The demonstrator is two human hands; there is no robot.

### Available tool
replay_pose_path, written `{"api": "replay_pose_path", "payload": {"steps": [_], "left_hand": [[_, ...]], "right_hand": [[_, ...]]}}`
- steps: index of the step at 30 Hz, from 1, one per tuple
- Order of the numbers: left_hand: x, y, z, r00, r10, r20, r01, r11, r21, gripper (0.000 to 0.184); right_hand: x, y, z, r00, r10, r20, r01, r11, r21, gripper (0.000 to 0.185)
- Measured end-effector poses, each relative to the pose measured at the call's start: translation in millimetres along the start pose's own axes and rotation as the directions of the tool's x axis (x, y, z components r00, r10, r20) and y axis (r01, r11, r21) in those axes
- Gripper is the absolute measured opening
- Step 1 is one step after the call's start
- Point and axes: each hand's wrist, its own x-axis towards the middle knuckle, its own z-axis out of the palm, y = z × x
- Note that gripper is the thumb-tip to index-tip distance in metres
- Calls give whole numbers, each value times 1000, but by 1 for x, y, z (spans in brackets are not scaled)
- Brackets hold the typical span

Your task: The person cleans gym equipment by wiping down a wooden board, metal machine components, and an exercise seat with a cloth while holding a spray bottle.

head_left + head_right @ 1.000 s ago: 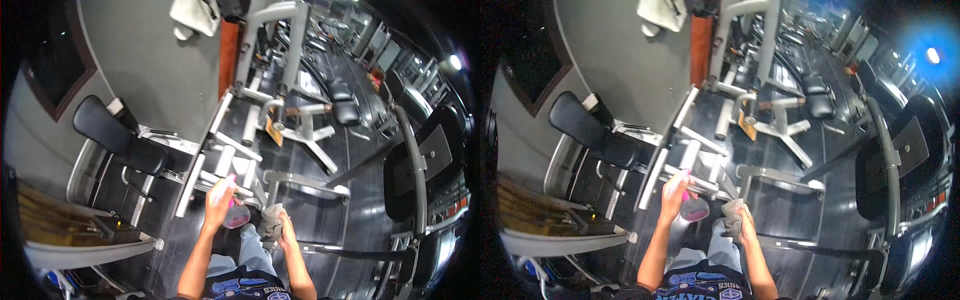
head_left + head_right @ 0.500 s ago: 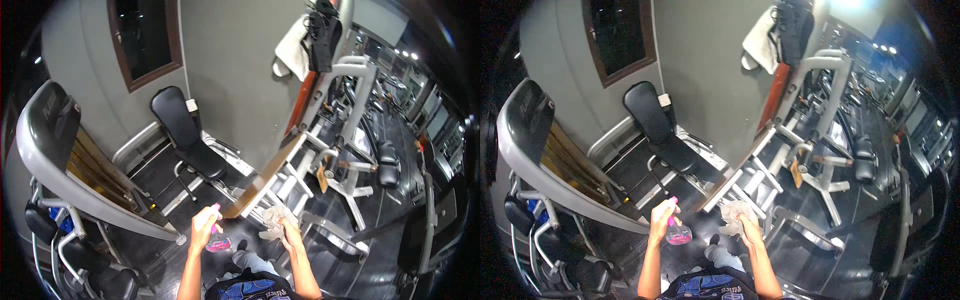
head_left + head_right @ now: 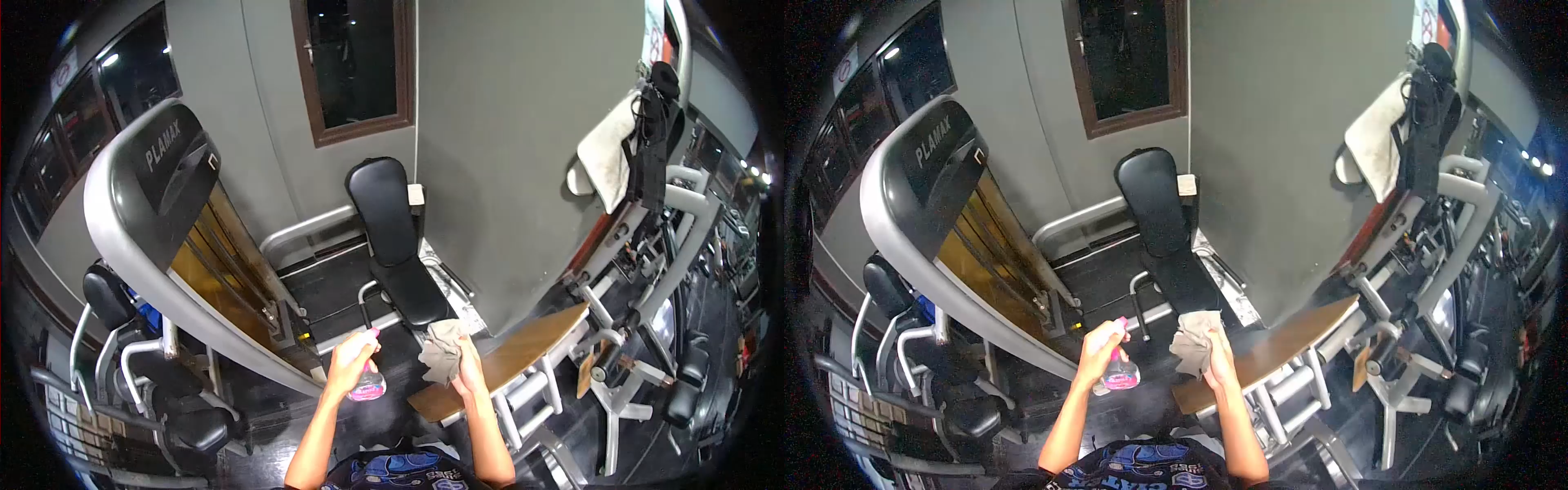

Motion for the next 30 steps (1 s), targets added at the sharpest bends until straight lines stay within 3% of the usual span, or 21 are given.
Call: {"api": "replay_pose_path", "payload": {"steps": [5, 10, 15, 17, 18, 21, 23, 26, 27, 29, 30], "left_hand": [[18, 8, -1, 998, 31, -59, -29, 999, 28, 21], [36, 2, -3, 992, 52, -116, -45, 997, 56, 18], [67, 8, -5, 985, 106, -139, -86, 986, 141, 18], [86, 7, -9, 981, 151, -119, -129, 976, 176, 18], [97, 7, -11, 982, 155, -111, -136, 977, 167, 18], [136, -2, -17, 983, 161, -88, -147, 977, 153, 18], [166, -10, -25, 985, 157, -65, -146, 978, 150, 19], [217, -35, -45, 967, 255, 6, -247, 929, 274, 26], [230, -36, -48, 968, 250, 24, -247, 932, 264, 26], [257, -36, -55, 986, 141, -86, -132, 985, 107, 31], [271, -36, -64, 989, 143, -49, -140, 989, 56, 34]], "right_hand": [[43, -6, 12, 991, 5, 134, 6, 996, -83, 38], [67, -9, 14, 999, 29, 23, -28, 999, -25, 30], [94, -15, 30, 999, -37, 17, 39, 996, -78, 26], [105, -15, 40, 990, -65, -122, 53, 993, -101, 22], [109, -17, 42, 989, 33, -146, -39, 998, -43, 25], [131, -10, 50, 985, 48, -167, -33, 995, 92, 28], [156, 5, 36, 994, 74, -75, -64, 990, 122, 33], [185, 17, 48, 985, 120, -127, -97, 980, 173, 48], [192, 17, 57, 983, 108, -145, -82, 981, 174, 48], [209, 17, 75, 988, 59, -140, -31, 981, 190, 49], [219, 18, 80, 989, 41, -141, -13, 981, 192, 49]]}}
